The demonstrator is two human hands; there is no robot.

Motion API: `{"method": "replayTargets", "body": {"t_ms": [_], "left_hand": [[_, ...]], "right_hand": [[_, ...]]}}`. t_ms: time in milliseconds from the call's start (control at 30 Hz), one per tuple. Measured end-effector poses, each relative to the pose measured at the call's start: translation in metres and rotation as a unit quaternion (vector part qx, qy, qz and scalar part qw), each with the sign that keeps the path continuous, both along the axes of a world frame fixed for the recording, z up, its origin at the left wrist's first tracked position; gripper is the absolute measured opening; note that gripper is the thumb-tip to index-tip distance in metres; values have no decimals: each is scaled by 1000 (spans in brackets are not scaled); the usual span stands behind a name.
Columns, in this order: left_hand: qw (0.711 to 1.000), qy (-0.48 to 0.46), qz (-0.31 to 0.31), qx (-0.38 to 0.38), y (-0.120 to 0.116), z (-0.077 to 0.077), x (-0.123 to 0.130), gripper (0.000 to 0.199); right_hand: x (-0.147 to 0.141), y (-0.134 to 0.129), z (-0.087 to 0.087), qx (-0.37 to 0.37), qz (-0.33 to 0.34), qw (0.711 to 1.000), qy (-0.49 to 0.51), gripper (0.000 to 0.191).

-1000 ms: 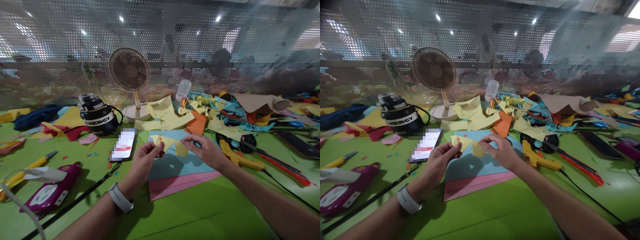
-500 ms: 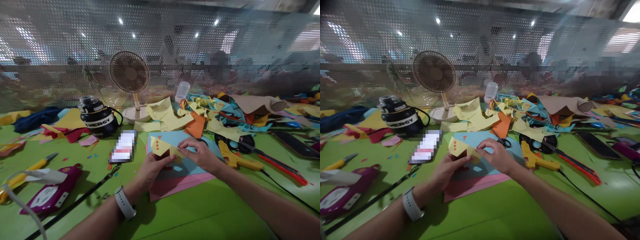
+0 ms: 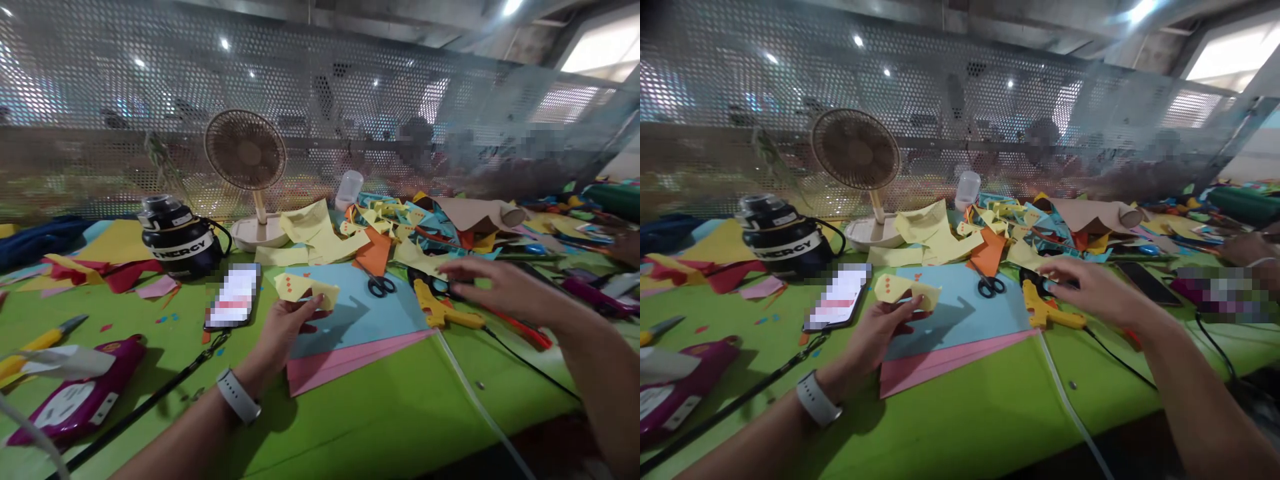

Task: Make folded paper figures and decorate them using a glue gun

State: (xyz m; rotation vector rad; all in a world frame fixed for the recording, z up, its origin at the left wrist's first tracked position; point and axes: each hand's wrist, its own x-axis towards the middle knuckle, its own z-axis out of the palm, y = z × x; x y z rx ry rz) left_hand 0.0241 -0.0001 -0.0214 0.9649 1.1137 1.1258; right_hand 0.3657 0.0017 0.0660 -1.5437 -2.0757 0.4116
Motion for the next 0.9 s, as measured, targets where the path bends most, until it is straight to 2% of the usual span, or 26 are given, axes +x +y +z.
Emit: {"method": "replayTargets", "body": {"t_ms": [67,133,200,267,400,500,567,633,767,900], "left_hand": [[1000,-13,4,-1,-1,2,1,39],[1000,-26,8,1,-1,3,2,37],[999,-38,7,2,0,2,2,37],[999,-52,7,4,0,1,3,38],[997,-73,6,5,0,1,3,38],[996,-85,9,8,1,2,4,37],[996,-92,8,16,1,3,5,37],[996,-91,7,23,1,4,5,36],[997,-77,18,27,1,5,1,35],[996,-74,35,27,3,5,-1,32]], "right_hand": [[13,-9,-29,4,3,988,-154,43],[19,-14,-57,17,0,968,-251,54],[21,-16,-78,50,-15,954,-296,58],[20,-15,-90,89,-26,947,-309,54],[16,-15,-87,154,-66,956,-242,39],[6,-15,-75,191,-94,974,-80,27],[-9,-11,-67,154,-104,980,65,23],[-31,-6,-59,65,-93,981,159,27],[-87,1,-50,-67,4,975,213,39],[-126,5,-56,-78,91,967,227,41]]}}
